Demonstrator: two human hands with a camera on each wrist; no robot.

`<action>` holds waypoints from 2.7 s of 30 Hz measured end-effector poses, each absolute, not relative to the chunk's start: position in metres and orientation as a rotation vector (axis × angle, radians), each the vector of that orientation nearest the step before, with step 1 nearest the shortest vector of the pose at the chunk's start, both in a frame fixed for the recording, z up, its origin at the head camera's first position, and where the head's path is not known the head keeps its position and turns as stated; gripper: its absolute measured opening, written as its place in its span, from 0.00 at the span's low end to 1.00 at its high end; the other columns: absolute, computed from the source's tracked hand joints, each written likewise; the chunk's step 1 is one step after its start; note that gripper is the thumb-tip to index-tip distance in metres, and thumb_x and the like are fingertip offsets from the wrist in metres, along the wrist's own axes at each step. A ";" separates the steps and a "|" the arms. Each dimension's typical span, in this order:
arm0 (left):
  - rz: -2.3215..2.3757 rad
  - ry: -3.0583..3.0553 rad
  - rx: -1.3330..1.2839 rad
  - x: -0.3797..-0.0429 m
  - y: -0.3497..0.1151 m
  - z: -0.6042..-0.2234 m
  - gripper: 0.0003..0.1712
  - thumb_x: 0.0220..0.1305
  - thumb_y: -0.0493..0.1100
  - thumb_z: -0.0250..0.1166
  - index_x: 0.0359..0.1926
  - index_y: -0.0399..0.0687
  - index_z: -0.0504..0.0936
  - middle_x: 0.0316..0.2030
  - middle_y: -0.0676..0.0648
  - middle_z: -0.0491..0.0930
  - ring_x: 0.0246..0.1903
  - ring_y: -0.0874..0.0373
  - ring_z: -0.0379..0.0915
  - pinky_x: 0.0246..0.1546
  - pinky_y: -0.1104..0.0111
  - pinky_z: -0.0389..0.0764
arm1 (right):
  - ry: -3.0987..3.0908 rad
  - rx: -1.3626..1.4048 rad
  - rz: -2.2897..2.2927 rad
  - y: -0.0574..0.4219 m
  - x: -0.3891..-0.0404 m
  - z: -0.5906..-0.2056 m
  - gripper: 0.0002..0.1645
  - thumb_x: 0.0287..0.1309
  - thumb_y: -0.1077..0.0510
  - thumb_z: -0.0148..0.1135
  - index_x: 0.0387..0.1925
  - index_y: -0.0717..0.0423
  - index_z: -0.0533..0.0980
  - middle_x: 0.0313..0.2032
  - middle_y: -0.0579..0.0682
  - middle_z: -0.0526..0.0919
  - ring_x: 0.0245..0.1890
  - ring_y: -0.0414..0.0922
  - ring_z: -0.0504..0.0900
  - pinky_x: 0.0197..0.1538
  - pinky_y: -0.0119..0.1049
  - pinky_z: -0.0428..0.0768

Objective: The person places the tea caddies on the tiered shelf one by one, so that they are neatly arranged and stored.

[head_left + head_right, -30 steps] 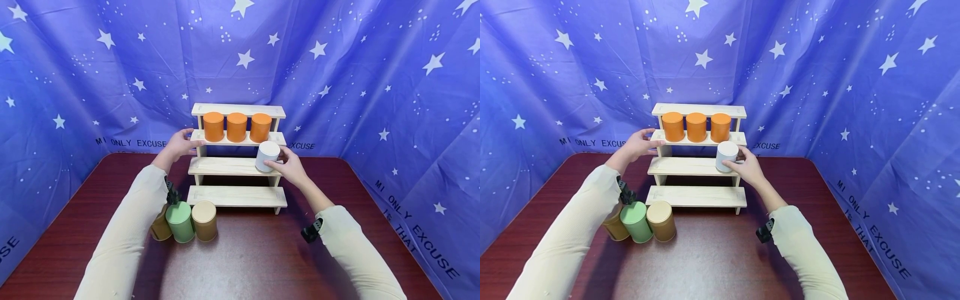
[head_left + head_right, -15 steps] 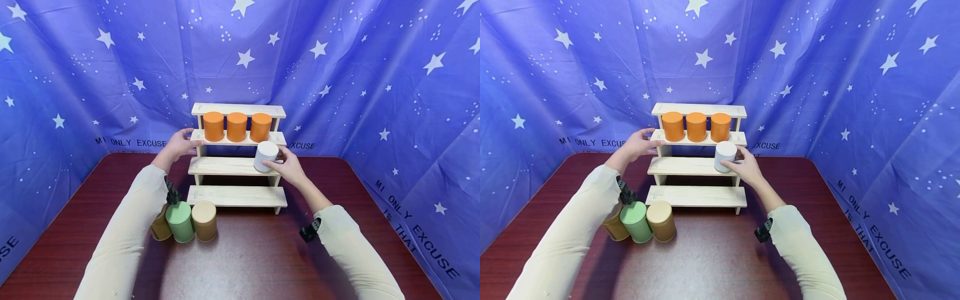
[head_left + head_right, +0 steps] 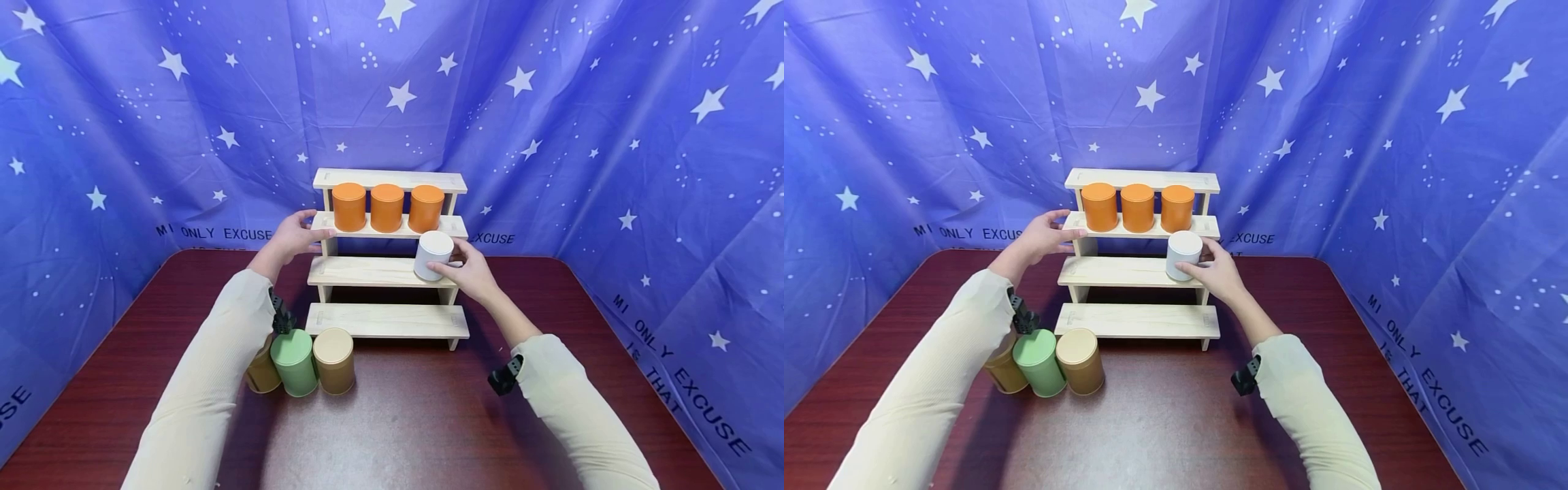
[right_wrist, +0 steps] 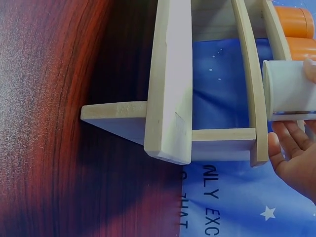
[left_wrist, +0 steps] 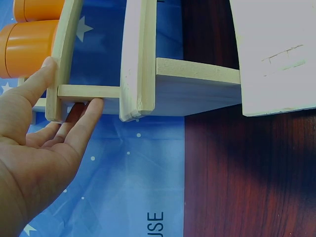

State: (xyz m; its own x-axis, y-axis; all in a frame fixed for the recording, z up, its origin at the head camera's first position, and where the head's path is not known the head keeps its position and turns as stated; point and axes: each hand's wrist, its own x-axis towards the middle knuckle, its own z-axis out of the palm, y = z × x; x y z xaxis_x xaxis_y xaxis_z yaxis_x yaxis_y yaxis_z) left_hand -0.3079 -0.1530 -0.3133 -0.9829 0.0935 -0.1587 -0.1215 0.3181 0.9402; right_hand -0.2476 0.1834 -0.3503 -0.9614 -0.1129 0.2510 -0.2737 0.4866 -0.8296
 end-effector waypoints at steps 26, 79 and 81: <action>1.741 2.383 -0.039 -0.308 -0.153 -0.313 0.49 0.59 0.42 0.66 0.73 0.44 0.46 0.63 0.32 0.60 0.60 0.41 0.67 0.53 0.56 0.77 | -2.588 0.320 1.473 0.183 -0.250 -0.352 0.37 0.47 0.54 0.72 0.59 0.58 0.69 0.45 0.59 0.79 0.47 0.52 0.77 0.52 0.42 0.75; 1.743 2.395 -0.044 -0.308 -0.153 -0.315 0.48 0.58 0.43 0.67 0.72 0.44 0.48 0.62 0.33 0.61 0.59 0.42 0.68 0.51 0.58 0.78 | -2.641 0.303 1.467 0.181 -0.248 -0.351 0.41 0.47 0.52 0.72 0.62 0.58 0.66 0.48 0.59 0.77 0.48 0.53 0.76 0.52 0.42 0.74; 1.741 2.395 -0.038 -0.307 -0.153 -0.315 0.48 0.59 0.42 0.66 0.72 0.44 0.48 0.62 0.33 0.61 0.59 0.41 0.67 0.52 0.57 0.78 | -2.640 0.302 1.471 0.181 -0.247 -0.350 0.41 0.47 0.52 0.72 0.62 0.57 0.66 0.48 0.58 0.77 0.47 0.53 0.75 0.51 0.41 0.74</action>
